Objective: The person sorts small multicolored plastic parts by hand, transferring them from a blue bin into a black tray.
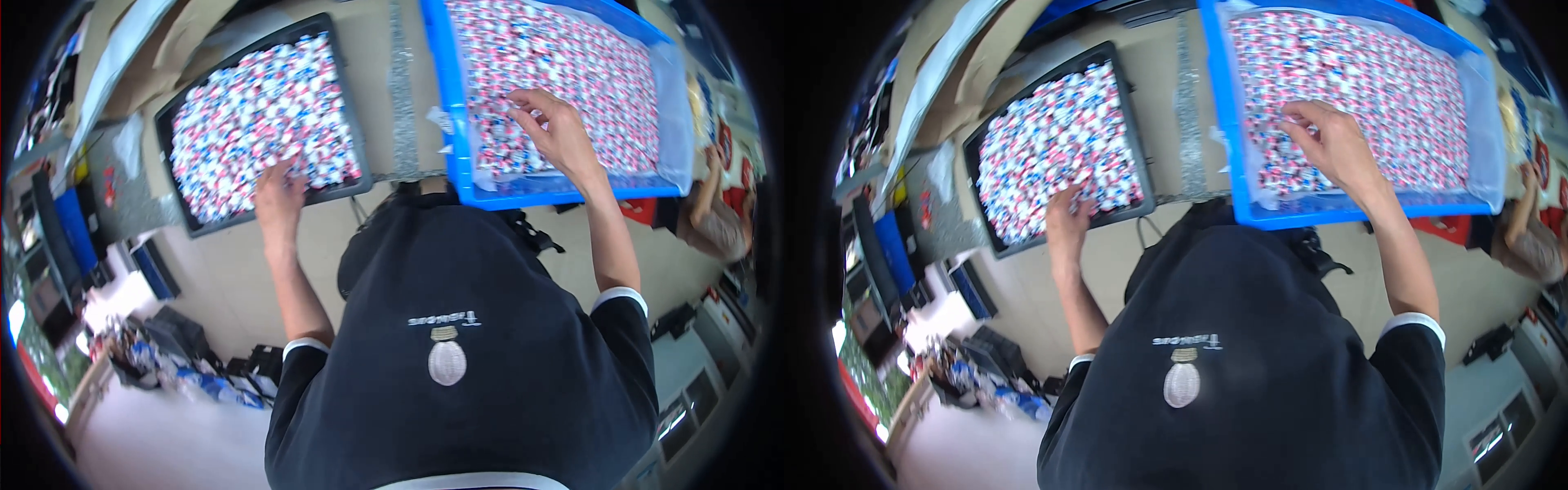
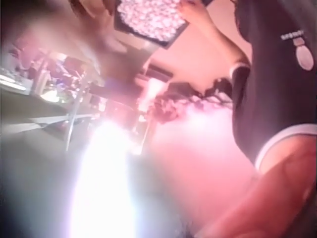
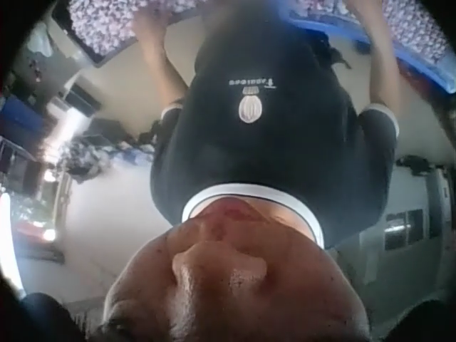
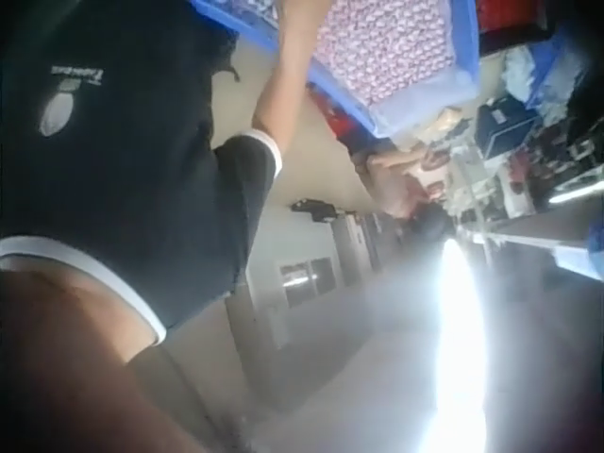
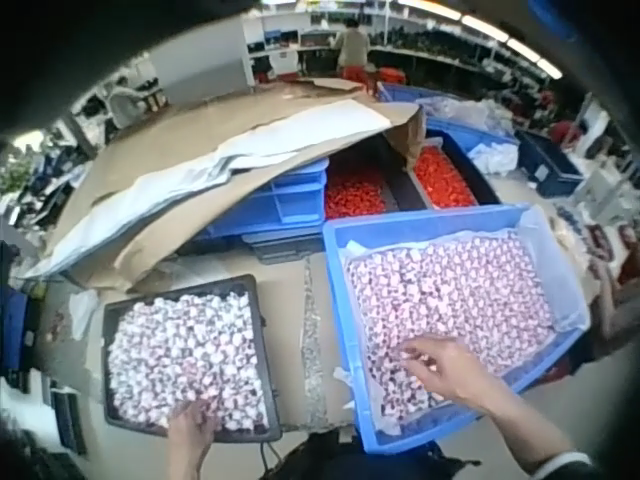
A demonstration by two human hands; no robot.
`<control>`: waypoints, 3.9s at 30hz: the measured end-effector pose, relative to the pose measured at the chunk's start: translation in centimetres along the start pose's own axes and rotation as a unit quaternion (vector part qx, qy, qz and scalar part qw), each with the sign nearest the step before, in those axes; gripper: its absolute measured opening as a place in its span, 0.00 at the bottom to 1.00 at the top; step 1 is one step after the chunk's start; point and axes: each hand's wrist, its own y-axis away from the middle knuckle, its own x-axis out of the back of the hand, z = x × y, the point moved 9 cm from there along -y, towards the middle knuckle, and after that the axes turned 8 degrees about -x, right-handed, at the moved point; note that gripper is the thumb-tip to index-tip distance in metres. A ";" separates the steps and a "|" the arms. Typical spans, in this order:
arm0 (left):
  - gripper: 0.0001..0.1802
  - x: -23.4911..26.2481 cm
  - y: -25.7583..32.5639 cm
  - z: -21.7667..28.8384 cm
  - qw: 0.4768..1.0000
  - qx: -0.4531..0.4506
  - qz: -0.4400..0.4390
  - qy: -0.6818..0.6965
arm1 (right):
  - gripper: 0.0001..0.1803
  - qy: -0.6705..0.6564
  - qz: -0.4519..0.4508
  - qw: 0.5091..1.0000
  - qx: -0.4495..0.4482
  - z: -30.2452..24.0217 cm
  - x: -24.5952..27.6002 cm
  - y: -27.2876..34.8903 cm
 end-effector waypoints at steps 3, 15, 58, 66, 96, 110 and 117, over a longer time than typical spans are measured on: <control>0.21 -0.6 0.8 0.2 1.000 0.018 -0.010 -0.012 | 0.14 -0.066 -0.071 0.984 0.146 -8.2 -4.6 -0.7; 0.23 -2.5 0.4 1.0 0.992 -0.025 -0.074 -0.101 | 0.10 0.242 -0.145 0.857 0.430 -17.6 -27.7 -0.7; 0.13 -0.6 4.0 -8.3 0.690 0.242 0.199 0.653 | 0.22 0.135 -0.126 0.956 0.226 -20.6 -24.9 -6.3; 0.13 1.4 3.1 -4.4 0.737 0.167 0.268 0.598 | 0.25 -0.096 -0.214 0.967 0.103 -19.4 -25.9 -6.7; 0.13 2.4 0.2 -1.1 0.975 0.026 0.217 -0.045 | 0.26 0.242 0.144 0.946 -0.159 24.8 4.5 -2.6; 0.19 2.6 -2.0 -4.6 0.977 0.040 0.176 -0.111 | 0.21 0.214 0.190 0.958 -0.018 1.0 3.5 -4.7; 0.14 2.4 -2.5 -4.2 0.985 0.011 0.155 -0.077 | 0.19 0.070 0.009 0.976 0.206 -18.4 -16.8 -11.1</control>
